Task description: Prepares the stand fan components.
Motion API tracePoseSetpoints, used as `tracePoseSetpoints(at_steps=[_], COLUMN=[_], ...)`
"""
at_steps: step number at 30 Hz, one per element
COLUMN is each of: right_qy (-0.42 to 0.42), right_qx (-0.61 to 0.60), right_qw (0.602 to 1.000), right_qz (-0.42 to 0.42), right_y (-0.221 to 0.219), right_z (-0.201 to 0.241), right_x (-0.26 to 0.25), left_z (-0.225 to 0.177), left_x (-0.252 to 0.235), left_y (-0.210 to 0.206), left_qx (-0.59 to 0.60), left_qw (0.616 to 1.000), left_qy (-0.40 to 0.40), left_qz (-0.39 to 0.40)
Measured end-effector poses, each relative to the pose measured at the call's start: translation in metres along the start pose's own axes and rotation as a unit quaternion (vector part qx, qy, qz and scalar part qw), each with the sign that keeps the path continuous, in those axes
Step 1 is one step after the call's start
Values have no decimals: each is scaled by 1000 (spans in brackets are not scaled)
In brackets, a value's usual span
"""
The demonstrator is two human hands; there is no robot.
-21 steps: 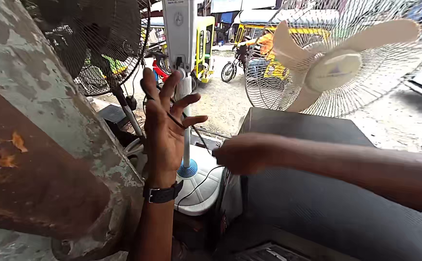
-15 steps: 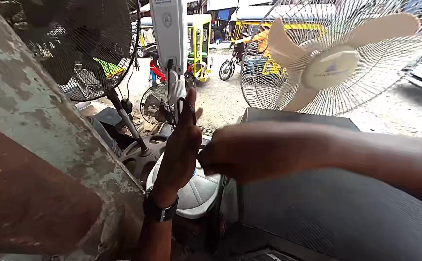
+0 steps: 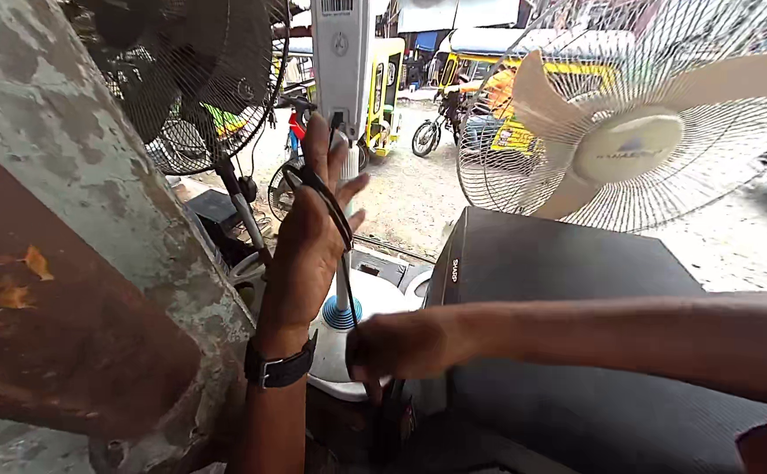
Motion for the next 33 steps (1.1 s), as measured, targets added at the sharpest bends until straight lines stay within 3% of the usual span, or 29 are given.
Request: tracePoseSetpoints(at_steps=[2, 4, 6, 8, 10, 11, 13, 15, 16, 17, 19, 21, 23, 26, 29, 31, 33], right_qy=[-53, -65, 30, 134, 180, 203, 217, 51, -57, -4, -51, -78, -47, 64, 155, 183, 186], right_qx=[71, 130, 193, 316, 385, 356, 201, 48, -15, -35, -19, 29, 85, 213, 348, 312, 172], right_qw=[990, 982, 980, 933, 876, 870, 906, 947, 955, 978, 999, 990, 988, 975, 904, 886, 910], right_qz=[108, 120, 24, -105, -230, -274, -303, -314, -291, -205, -1, 110, 120, -10, -194, -289, -329], right_y=[-18, 3, 49, 110, 168, 186, 188, 141, 104, 76, 20, -7, 7, 72, 145, 174, 179], right_z=[18, 49, 84, 120, 134, 131, 105, 72, 54, 20, -6, 6, 39, 89, 112, 101, 75], right_x=[16, 35, 50, 59, 63, 60, 43, 25, 20, 8, -2, 7, 22, 37, 45, 41, 28], left_z=[4, 5, 11, 22, 24, 21, 12, -3, -10, -15, -17, -9, -1, 17, 32, 34, 33], left_x=[7, 11, 19, 25, 23, 20, 14, 7, 4, 1, 1, 5, 10, 19, 21, 17, 11], left_y=[-1, -3, 3, 11, 10, 7, 2, -1, 0, 2, 3, -1, -7, 5, 22, 22, 16], left_qx=[-89, -167, -221, -206, -143, -91, 54, 192, 216, 198, 88, -48, -197, -285, -178, -46, 141], left_qw=[996, 985, 975, 976, 986, 992, 995, 981, 976, 980, 996, 998, 980, 958, 976, 990, 984], left_qy=[-21, -30, 2, 26, 71, 84, 81, 39, 16, -6, -27, -33, -29, 18, 44, 82, 78], left_qz=[-1, 25, 14, -62, -51, -36, -25, -12, -12, -9, 8, 15, 22, -24, -122, -110, -80])
Point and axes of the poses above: each hand's wrist, its own x-axis away from the middle knuckle, its own y-axis out of the back of the hand, z = x × y, the point moved 6 cm from there along -x, towards the middle knuckle, and after that the axes turned 2 degrees about x, right-handed, at the moved point
